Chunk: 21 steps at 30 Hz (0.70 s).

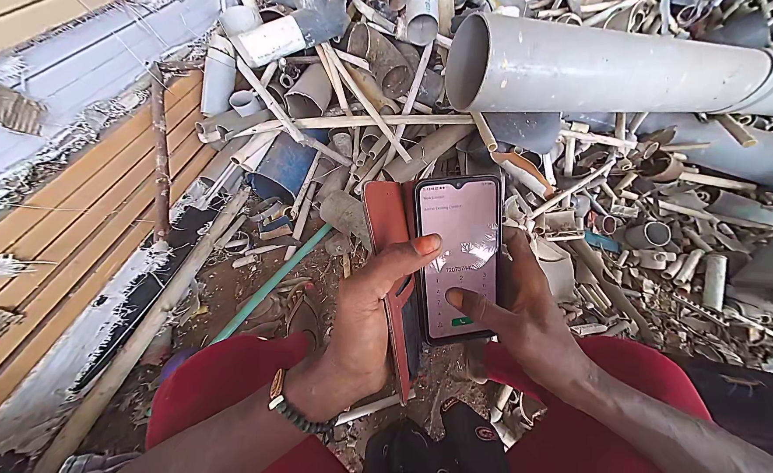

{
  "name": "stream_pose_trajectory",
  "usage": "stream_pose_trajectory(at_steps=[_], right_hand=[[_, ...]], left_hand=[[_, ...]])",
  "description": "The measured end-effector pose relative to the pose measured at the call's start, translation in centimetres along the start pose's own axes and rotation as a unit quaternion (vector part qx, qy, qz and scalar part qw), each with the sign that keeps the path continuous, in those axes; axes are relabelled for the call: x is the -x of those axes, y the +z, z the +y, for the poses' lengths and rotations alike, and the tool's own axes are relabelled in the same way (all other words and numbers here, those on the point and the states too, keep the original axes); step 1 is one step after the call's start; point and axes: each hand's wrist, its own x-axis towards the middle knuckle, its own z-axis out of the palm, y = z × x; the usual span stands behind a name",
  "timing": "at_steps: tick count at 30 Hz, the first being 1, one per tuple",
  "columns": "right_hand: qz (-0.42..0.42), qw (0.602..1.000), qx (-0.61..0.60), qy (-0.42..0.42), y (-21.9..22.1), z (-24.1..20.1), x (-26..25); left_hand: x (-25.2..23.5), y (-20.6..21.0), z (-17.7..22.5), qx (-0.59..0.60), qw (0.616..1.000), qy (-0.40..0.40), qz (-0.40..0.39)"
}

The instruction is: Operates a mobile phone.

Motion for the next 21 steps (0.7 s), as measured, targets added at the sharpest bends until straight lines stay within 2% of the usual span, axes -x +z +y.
stream_pose_trajectory(at_steps=[10,21], right_hand=[[0.060,0.997,0.031,-0.043,0.60,0.67,-0.44],[-0.006,1.000,-0.027,0.003,-0.32,-0.03,-0.33]], left_hand=[[-0.14,0.36,-0.43,0.025,0.998,0.018,-0.060],[-0.36,0.08,0.25,0.024,0.999,0.000,-0.034]])
